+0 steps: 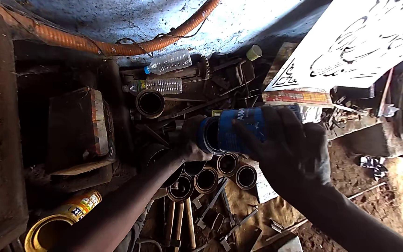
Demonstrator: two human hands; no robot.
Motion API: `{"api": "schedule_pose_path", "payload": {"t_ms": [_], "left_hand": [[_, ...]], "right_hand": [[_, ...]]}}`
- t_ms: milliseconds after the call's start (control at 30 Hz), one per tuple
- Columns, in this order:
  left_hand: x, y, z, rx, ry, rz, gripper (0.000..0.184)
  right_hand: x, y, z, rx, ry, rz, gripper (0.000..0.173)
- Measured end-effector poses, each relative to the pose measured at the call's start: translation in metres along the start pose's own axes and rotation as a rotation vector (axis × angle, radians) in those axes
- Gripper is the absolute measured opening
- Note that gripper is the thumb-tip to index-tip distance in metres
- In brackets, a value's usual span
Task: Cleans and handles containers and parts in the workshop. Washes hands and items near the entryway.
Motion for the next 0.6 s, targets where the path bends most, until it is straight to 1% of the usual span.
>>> {"api": "schedule_pose_path", "payload": {"t_ms": [100, 200, 300, 333, 367, 433, 500, 567, 600], "left_hand": [[-0.005, 0.001, -0.001, 0.013, -0.002, -0.009, 0.107], [-0.007, 0.001, -0.002, 0.006, 0.002, -0.005, 0.104], [-0.012, 0.000, -0.006, 0.006, 0.022, -0.020, 0.104], [-0.010, 0.000, -0.007, 0.024, 0.021, -0.037, 0.106], [-0.009, 0.000, -0.009, 0.032, 0.022, -0.044, 0.106], [-0.008, -0.003, -0.013, 0.011, 0.001, -0.026, 0.102], [-0.006, -0.002, -0.020, -0.018, 0.005, -0.010, 0.100], [0.000, -0.002, -0.025, -0.011, 0.029, -0.039, 0.099], [0.004, 0.000, -0.026, -0.001, 0.036, -0.043, 0.097]], "right_hand": [[0.009, 0.000, -0.002, -0.020, 0.017, -0.025, 0.070], [0.002, 0.005, -0.009, -0.039, 0.029, -0.006, 0.068], [0.011, 0.001, -0.006, -0.019, 0.052, -0.038, 0.073], [0.006, -0.001, -0.003, -0.022, 0.099, -0.012, 0.072], [-0.006, -0.004, 0.000, -0.031, 0.173, 0.048, 0.071], [-0.044, -0.016, 0.006, -0.060, 0.314, 0.234, 0.080], [-0.073, -0.045, 0.015, -0.084, 0.533, 0.510, 0.094], [-0.075, -0.092, 0.028, -0.118, 0.774, 0.831, 0.109], [-0.067, -0.118, 0.035, -0.172, 0.874, 0.984, 0.111]]}}
Point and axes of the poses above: each hand's wrist, its own y-axis towards the middle knuckle, its own z-axis out of the palm, x = y × z, the point moved 5 cm from there along y, towards the middle knuckle, and after that the axes turned 7 degrees about -x, right-handed, at the moved point
